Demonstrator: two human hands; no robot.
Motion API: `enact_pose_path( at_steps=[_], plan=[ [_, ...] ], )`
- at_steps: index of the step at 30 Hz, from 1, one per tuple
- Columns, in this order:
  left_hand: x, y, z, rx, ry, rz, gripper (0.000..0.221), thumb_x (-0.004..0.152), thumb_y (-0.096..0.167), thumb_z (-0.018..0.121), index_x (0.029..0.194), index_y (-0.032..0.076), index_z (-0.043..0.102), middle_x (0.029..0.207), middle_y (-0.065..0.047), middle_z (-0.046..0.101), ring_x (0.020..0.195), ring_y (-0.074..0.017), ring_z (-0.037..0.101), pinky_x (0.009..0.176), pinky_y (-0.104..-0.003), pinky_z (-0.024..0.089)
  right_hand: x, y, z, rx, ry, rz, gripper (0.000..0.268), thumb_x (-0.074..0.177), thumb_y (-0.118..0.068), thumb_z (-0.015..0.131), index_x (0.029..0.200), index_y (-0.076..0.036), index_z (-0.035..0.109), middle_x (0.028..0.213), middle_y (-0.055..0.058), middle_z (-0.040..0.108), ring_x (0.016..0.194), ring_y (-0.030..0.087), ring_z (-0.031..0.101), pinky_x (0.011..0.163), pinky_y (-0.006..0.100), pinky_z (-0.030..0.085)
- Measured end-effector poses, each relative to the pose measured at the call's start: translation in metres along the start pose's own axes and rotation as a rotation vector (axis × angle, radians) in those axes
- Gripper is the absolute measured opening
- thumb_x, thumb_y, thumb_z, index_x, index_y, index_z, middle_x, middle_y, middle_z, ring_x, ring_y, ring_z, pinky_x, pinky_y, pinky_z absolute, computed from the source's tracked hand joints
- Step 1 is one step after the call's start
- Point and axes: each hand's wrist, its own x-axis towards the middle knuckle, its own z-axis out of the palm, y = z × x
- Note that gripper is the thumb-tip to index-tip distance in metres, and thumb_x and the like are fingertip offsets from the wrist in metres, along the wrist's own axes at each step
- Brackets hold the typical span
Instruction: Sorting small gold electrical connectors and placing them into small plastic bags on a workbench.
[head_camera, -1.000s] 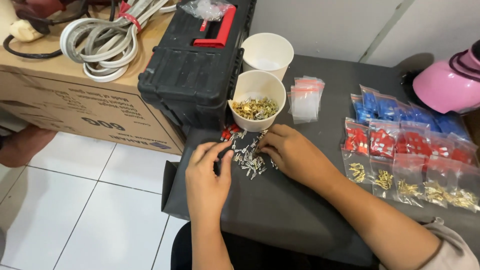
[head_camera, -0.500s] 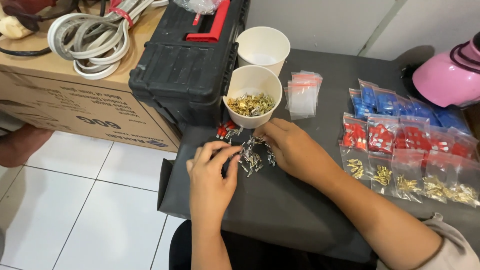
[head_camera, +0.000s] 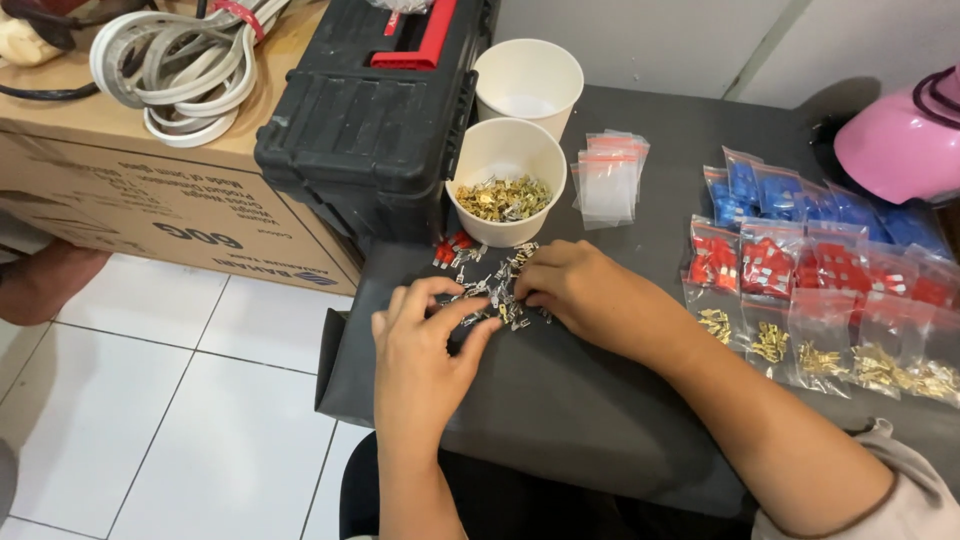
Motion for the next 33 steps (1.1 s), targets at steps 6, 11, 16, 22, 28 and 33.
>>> enact_pose_path(
  at_steps=[6, 11, 16, 22, 28, 33],
  plan=[
    [0.0, 0.007, -0.003, -0.031, -0.02, 0.05, 0.013, 0.089, 0.032, 0.079, 0.096, 0.021, 0.079, 0.109, 0.002, 0.061, 0.097, -0.0226, 0.059, 0.072, -0.046, 0.039, -0.003, -0.002, -0.002, 0.072, -0.076, 0.08, 0.012, 0.096, -0.007, 0.061, 0.1, -0.014, 0.069, 0.099, 0.004, 0.065, 0.094, 0.025, 0.063, 0.089, 0.038, 0.045],
    [0.0, 0.013, -0.001, 0.045, -0.055, 0.002, 0.017, 0.085, 0.034, 0.081, 0.097, 0.022, 0.08, 0.111, 0.002, 0.061, 0.1, -0.0236, 0.058, 0.075, -0.048, 0.041, -0.005, 0.002, 0.002, -0.005, -0.055, 0.017, 0.021, 0.094, -0.007, 0.064, 0.111, -0.014, 0.075, 0.112, 0.008, 0.067, 0.104, 0.025, 0.066, 0.087, 0.039, 0.044],
    [-0.001, 0.017, 0.004, 0.055, -0.04, -0.06, 0.014, 0.085, 0.029, 0.08, 0.096, 0.02, 0.081, 0.109, 0.002, 0.062, 0.1, -0.0237, 0.058, 0.076, -0.048, 0.042, -0.006, 0.004, 0.007, -0.044, -0.057, 0.045, 0.018, 0.096, -0.014, 0.063, 0.11, -0.016, 0.075, 0.111, 0.004, 0.065, 0.103, 0.021, 0.064, 0.089, 0.038, 0.043],
    [-0.003, 0.021, 0.013, 0.11, 0.036, -0.029, 0.004, 0.086, 0.022, 0.078, 0.088, 0.018, 0.078, 0.107, 0.002, 0.063, 0.09, -0.0247, 0.057, 0.069, -0.048, 0.04, -0.002, 0.001, 0.011, -0.09, -0.002, -0.003, 0.011, 0.098, -0.013, 0.062, 0.099, -0.015, 0.072, 0.099, 0.002, 0.064, 0.092, 0.022, 0.062, 0.082, 0.036, 0.043],
    [-0.005, 0.021, 0.016, 0.098, 0.093, -0.034, 0.005, 0.088, 0.017, 0.075, 0.092, 0.014, 0.077, 0.109, 0.0, 0.064, 0.096, -0.0267, 0.059, 0.071, -0.049, 0.041, 0.0, -0.003, 0.004, -0.066, 0.0, 0.031, 0.009, 0.101, -0.014, 0.059, 0.096, -0.016, 0.066, 0.094, 0.001, 0.058, 0.087, 0.02, 0.057, 0.078, 0.034, 0.039],
    [-0.003, 0.03, 0.011, 0.039, 0.236, -0.062, 0.007, 0.093, 0.018, 0.074, 0.099, 0.018, 0.078, 0.105, 0.004, 0.065, 0.093, -0.0218, 0.061, 0.074, -0.042, 0.043, 0.004, -0.01, -0.015, 0.285, 0.054, 0.236, 0.01, 0.094, -0.003, 0.058, 0.094, -0.012, 0.062, 0.087, 0.002, 0.067, 0.08, 0.017, 0.064, 0.073, 0.031, 0.05]
  ],
)
